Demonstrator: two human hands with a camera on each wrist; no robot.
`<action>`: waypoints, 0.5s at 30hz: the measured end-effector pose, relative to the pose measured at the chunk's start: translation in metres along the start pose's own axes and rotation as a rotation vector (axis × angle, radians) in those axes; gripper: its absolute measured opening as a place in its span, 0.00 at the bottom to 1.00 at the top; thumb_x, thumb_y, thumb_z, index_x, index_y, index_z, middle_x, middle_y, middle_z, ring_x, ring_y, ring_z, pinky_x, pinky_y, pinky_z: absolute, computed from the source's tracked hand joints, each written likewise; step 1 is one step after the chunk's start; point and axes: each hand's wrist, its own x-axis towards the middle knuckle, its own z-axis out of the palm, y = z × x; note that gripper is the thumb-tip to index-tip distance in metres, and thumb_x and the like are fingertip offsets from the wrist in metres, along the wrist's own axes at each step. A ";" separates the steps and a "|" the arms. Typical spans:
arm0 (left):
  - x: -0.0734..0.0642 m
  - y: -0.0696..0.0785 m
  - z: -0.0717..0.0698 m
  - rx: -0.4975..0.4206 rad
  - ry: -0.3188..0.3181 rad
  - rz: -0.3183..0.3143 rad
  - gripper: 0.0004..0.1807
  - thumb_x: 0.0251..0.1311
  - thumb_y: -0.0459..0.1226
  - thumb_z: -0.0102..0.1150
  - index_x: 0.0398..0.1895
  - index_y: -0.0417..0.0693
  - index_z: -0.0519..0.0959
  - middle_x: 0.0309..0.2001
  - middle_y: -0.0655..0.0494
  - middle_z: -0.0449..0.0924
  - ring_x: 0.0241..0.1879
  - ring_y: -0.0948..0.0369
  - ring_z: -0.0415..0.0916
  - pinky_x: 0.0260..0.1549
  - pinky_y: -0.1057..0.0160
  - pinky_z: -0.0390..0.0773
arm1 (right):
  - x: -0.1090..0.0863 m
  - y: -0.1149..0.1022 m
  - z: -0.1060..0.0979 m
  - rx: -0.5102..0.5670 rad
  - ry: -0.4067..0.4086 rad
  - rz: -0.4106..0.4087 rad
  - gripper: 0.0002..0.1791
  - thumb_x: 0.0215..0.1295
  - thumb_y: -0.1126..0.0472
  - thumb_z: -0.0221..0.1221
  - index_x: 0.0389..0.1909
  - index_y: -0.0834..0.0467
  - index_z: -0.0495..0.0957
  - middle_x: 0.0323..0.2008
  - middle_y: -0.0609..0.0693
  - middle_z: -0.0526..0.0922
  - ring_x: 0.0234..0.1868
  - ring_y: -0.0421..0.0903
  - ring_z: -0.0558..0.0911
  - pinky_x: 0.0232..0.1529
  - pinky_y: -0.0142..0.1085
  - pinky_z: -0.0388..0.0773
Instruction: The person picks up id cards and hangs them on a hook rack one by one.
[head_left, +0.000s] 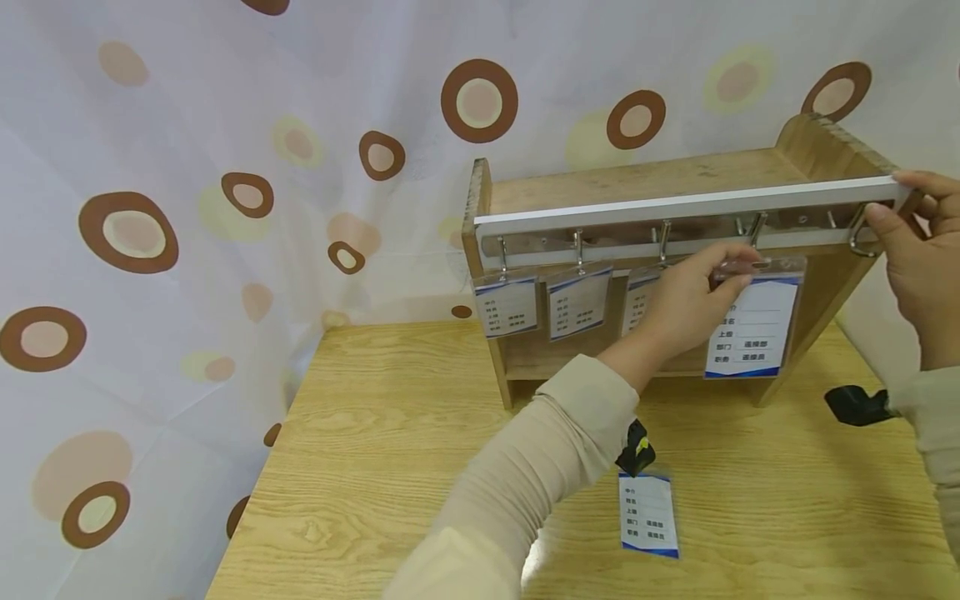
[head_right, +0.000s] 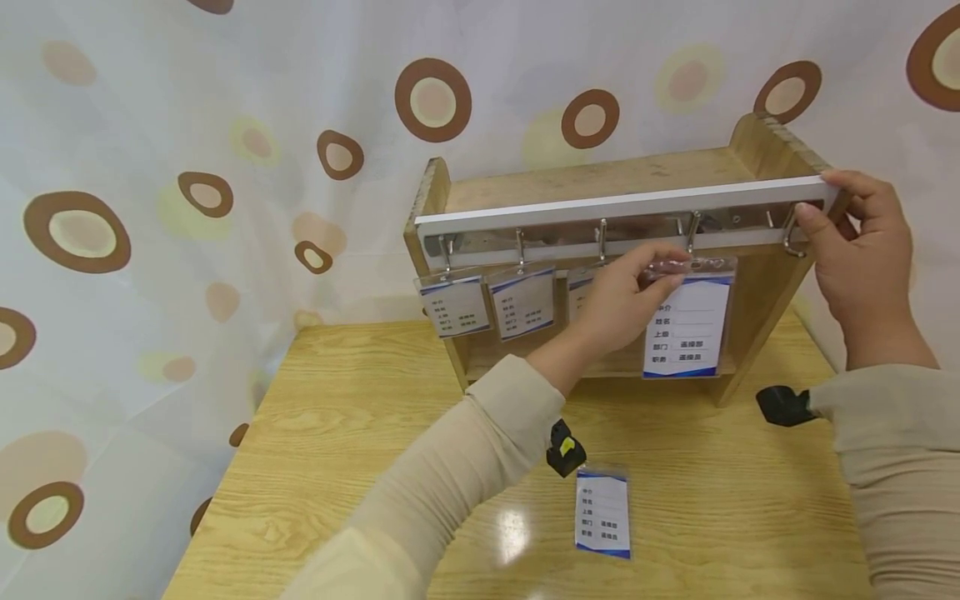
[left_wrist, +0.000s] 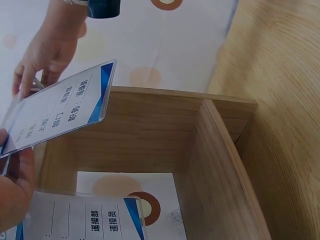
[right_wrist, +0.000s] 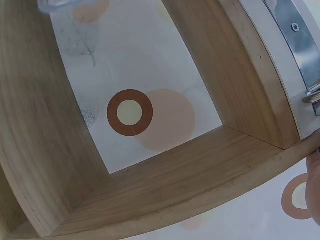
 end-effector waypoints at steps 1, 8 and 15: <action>0.001 0.000 0.001 0.004 0.001 -0.002 0.13 0.59 0.40 0.48 0.47 0.62 0.70 0.39 0.73 0.73 0.24 0.74 0.64 0.18 0.78 0.64 | 0.000 0.000 0.000 0.012 0.000 0.002 0.19 0.55 0.73 0.52 0.49 0.59 0.71 0.42 0.48 0.71 0.44 0.39 0.72 0.46 0.26 0.66; 0.008 0.001 0.004 0.024 0.001 0.001 0.12 0.60 0.41 0.47 0.46 0.63 0.71 0.36 0.74 0.72 0.22 0.73 0.64 0.16 0.77 0.64 | 0.000 -0.001 0.001 -0.025 0.004 0.001 0.18 0.55 0.72 0.52 0.49 0.60 0.70 0.42 0.47 0.72 0.44 0.38 0.71 0.47 0.27 0.66; 0.010 0.005 0.007 0.044 0.015 -0.024 0.12 0.59 0.41 0.48 0.46 0.63 0.72 0.36 0.74 0.71 0.21 0.74 0.64 0.15 0.77 0.63 | 0.000 -0.002 0.001 -0.045 0.003 0.001 0.19 0.56 0.72 0.51 0.50 0.59 0.70 0.43 0.47 0.72 0.44 0.38 0.71 0.48 0.28 0.65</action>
